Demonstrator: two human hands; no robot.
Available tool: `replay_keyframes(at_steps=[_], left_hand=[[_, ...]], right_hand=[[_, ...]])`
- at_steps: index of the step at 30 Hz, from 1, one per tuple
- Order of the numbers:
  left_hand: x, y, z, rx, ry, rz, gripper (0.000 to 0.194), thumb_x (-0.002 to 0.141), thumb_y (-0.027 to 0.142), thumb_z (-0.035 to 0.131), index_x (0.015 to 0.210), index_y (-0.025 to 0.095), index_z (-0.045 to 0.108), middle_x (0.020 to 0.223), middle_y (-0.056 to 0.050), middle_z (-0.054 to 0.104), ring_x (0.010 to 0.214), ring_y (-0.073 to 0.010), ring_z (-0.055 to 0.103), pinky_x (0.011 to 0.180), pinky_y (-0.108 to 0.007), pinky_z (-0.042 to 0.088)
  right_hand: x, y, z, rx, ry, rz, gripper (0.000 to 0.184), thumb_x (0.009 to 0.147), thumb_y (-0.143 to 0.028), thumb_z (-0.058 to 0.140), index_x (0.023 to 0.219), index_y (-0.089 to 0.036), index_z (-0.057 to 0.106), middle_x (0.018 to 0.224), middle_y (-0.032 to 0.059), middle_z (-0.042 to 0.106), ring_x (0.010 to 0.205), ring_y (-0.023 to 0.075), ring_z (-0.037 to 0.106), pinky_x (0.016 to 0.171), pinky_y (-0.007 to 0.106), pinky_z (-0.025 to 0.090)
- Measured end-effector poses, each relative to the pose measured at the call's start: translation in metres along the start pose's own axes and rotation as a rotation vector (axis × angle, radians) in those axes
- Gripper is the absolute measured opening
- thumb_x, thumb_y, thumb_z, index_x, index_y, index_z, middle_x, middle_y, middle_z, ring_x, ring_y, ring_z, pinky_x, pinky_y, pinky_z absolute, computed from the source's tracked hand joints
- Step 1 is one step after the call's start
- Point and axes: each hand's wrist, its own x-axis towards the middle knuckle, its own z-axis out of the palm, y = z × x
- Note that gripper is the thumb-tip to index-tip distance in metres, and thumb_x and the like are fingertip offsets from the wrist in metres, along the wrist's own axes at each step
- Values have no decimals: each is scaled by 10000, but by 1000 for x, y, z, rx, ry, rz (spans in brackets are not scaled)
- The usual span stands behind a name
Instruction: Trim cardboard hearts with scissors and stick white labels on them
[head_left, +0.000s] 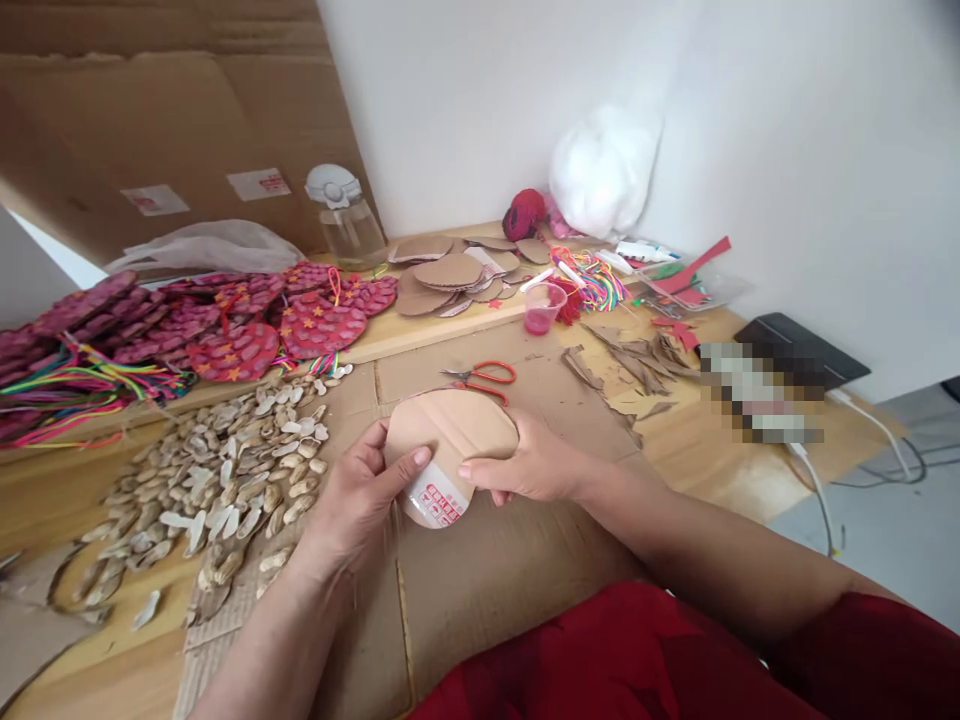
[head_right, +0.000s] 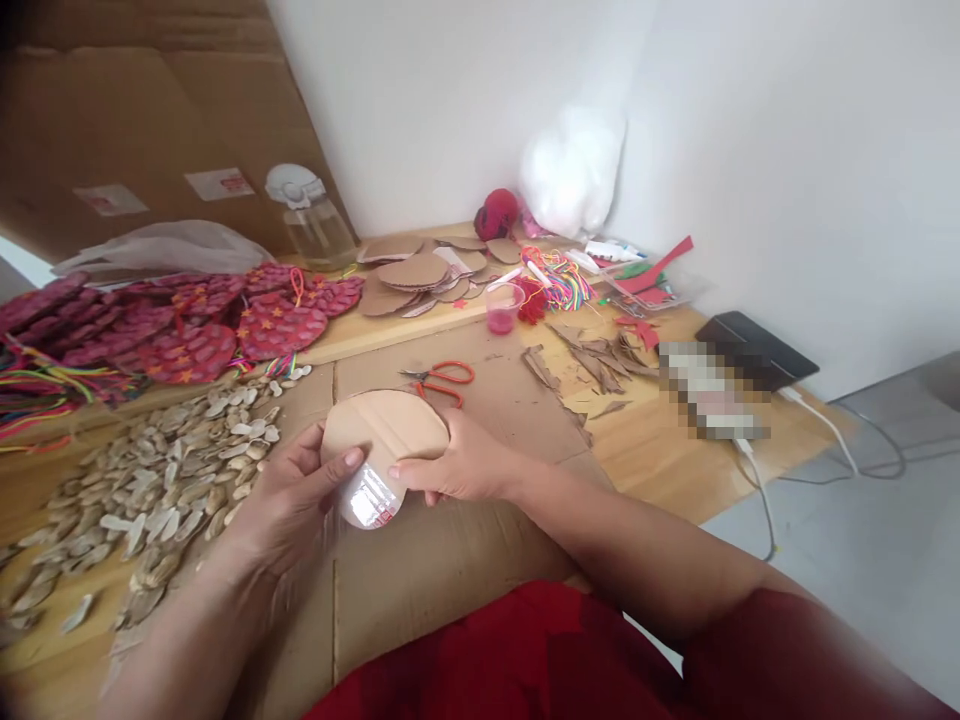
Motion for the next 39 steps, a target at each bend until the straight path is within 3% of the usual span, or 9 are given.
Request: replay_keyframes(at_steps=[5, 10, 14, 16, 21, 29, 33, 39], left_hand=[[3, -3, 1, -4, 29, 15, 634, 726, 279, 849, 1279, 188, 554, 1146, -110, 727, 1012, -245, 707, 834, -318, 588], [3, -4, 2, -57, 48, 28, 655, 729, 270, 847, 1309, 226, 546, 1139, -90, 732, 1031, -242, 704, 886, -344, 577], [2, -4, 3, -78, 70, 16, 673, 728, 278, 847, 1327, 252, 540, 1147, -77, 730, 1041, -240, 701, 905, -355, 571], [2, -5, 2, -79, 73, 23, 671, 745, 270, 834, 1343, 265, 530, 1154, -72, 728, 1062, -235, 694, 911, -346, 568], [3, -7, 1, -59, 66, 42, 635, 794, 256, 791, 1366, 274, 515, 1182, -72, 719, 1095, -227, 681, 919, -327, 565], [2, -6, 5, -66, 51, 80, 660, 806, 273, 781, 1395, 256, 486, 1214, -88, 706, 1062, -222, 693, 934, -333, 557], [3, -6, 3, -36, 54, 122, 624, 808, 291, 779, 1364, 236, 501, 1219, -87, 701, 1059, -218, 689, 937, -335, 548], [4, -6, -2, 73, 41, 169, 477, 850, 305, 734, 1275, 231, 530, 1228, -68, 690, 1076, -203, 668, 937, -307, 522]], right_hand=[[1, 6, -2, -36, -38, -48, 380, 811, -307, 715, 1146, -159, 611, 722, -31, 615, 461, 70, 546, 410, 181, 480], [-2, 7, 1, -147, 33, -287, 434, 856, -309, 682, 1256, -169, 588, 767, -8, 649, 571, 99, 593, 514, 200, 500], [-6, 5, 7, -174, 117, -488, 372, 850, -255, 676, 1203, -155, 613, 935, 41, 697, 836, 151, 646, 717, 244, 536], [-7, 4, 9, -206, 163, -525, 302, 853, -249, 669, 1134, -147, 626, 922, 42, 690, 811, 144, 635, 703, 237, 523], [-7, 4, 10, -214, 144, -493, 295, 908, -241, 590, 1188, -146, 592, 704, -26, 605, 575, 101, 547, 592, 227, 482], [-3, 10, 11, -185, 131, -428, 333, 931, -255, 560, 1247, -149, 557, 664, -37, 582, 573, 106, 548, 579, 232, 487], [-1, 14, 11, -107, 131, -344, 290, 924, -271, 578, 1186, -148, 555, 682, -36, 584, 545, 89, 538, 510, 205, 458], [3, 13, 10, 5, 107, -156, 253, 888, -402, 611, 940, -159, 566, 616, -37, 567, 465, 81, 494, 406, 191, 399]])
